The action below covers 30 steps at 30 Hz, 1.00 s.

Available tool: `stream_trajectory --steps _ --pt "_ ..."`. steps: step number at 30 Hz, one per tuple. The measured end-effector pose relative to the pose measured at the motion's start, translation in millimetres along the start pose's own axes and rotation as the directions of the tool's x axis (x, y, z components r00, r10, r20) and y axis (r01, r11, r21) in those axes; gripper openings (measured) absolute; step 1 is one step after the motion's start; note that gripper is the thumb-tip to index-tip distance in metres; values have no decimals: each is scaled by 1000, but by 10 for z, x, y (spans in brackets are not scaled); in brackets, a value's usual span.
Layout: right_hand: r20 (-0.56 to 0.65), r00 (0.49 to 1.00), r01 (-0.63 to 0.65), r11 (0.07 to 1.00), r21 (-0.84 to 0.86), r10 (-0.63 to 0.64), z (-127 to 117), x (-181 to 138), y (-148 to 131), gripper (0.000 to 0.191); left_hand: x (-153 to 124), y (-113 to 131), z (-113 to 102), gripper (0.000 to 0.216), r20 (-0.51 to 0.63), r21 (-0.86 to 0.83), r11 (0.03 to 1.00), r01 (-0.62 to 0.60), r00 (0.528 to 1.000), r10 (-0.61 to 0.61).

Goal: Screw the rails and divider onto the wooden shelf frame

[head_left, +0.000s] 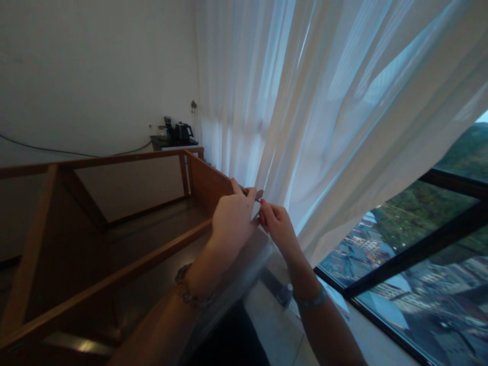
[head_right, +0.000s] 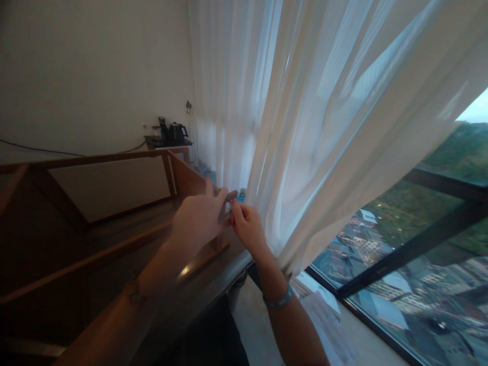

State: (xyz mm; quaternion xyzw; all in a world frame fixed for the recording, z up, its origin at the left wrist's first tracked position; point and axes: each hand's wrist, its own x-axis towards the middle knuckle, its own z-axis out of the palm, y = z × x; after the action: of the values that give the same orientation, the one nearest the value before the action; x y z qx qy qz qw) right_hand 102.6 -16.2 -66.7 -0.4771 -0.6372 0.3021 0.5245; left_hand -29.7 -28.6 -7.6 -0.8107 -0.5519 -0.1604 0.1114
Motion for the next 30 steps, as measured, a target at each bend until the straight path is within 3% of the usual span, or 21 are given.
stream_trajectory --steps 8,14,20,25,30 --pt "5 998 68 991 -119 -68 -17 51 24 57 -6 -2 2 40 -11 -21 1000 10 1000 -10" --pt "-21 971 211 897 -388 -238 -26 48 9 49 -7 5 20 37 -14 -15 1000 19 1000 -19" --pt "22 887 360 661 -659 -461 -60 77 73 49 -14 8 -12 36 -11 -16 1000 1 1000 -1" --pt "108 813 429 463 -776 -572 -169 166 153 48 -6 8 -31 39 4 -2 1000 -1 1000 1" --pt "340 668 515 83 -853 -662 -355 270 141 41 4 1 -18 43 12 16 1000 -4 1000 4"
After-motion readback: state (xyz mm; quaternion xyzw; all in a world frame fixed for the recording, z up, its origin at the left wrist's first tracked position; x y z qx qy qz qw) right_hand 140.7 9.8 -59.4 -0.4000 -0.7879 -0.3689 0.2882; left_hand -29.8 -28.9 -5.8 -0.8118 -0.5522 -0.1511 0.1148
